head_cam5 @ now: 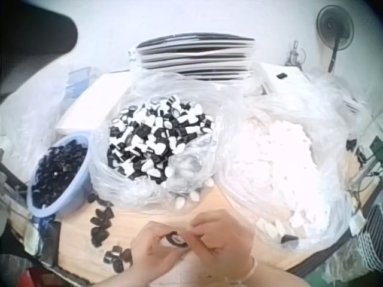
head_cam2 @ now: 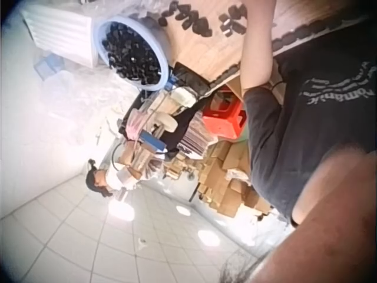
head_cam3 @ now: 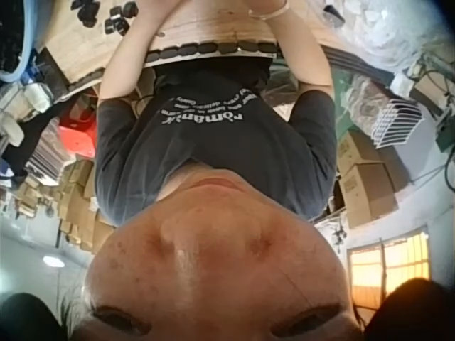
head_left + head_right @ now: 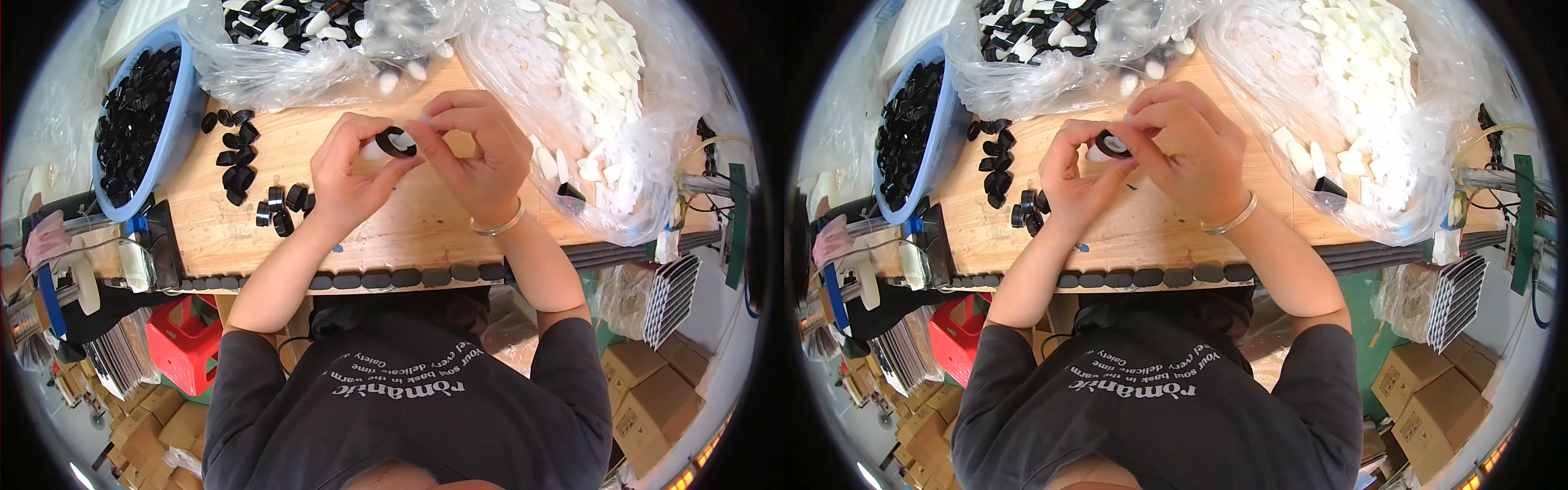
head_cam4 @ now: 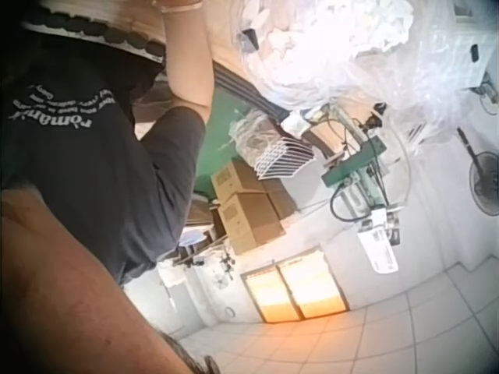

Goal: Assembling black plastic components by inserting white plastic pieces into them at a workbench.

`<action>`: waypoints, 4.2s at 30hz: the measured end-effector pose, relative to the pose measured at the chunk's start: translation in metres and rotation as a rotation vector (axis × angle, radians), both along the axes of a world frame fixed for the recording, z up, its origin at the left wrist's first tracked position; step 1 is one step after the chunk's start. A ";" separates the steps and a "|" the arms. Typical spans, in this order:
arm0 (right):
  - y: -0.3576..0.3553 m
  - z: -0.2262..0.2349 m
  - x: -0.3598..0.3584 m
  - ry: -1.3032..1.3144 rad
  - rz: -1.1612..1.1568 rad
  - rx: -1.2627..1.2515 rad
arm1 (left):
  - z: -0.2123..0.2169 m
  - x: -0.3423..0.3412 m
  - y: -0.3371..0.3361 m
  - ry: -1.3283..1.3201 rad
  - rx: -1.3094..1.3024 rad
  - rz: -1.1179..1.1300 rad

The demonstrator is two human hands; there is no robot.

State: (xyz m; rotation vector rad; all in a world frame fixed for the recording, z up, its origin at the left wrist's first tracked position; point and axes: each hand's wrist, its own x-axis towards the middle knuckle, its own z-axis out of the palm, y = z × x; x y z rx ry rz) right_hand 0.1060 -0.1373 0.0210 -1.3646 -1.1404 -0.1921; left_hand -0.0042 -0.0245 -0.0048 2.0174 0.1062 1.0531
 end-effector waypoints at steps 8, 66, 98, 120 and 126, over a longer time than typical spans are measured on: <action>0.004 -0.002 -0.003 -0.190 -0.050 0.048 | -0.007 -0.003 -0.002 0.018 -0.093 0.010; -0.015 0.016 -0.019 -0.706 -0.092 -0.051 | -0.011 -0.009 0.008 -0.224 0.071 -0.080; -0.008 -0.021 0.028 0.002 -0.044 -0.753 | -0.006 -0.002 0.016 0.019 0.006 0.117; -0.001 -0.008 0.010 0.459 0.288 -0.459 | -0.005 -0.007 0.016 0.146 -0.719 -0.195; -0.002 -0.003 0.002 0.530 0.248 -0.528 | -0.002 -0.007 0.014 0.063 0.041 -0.030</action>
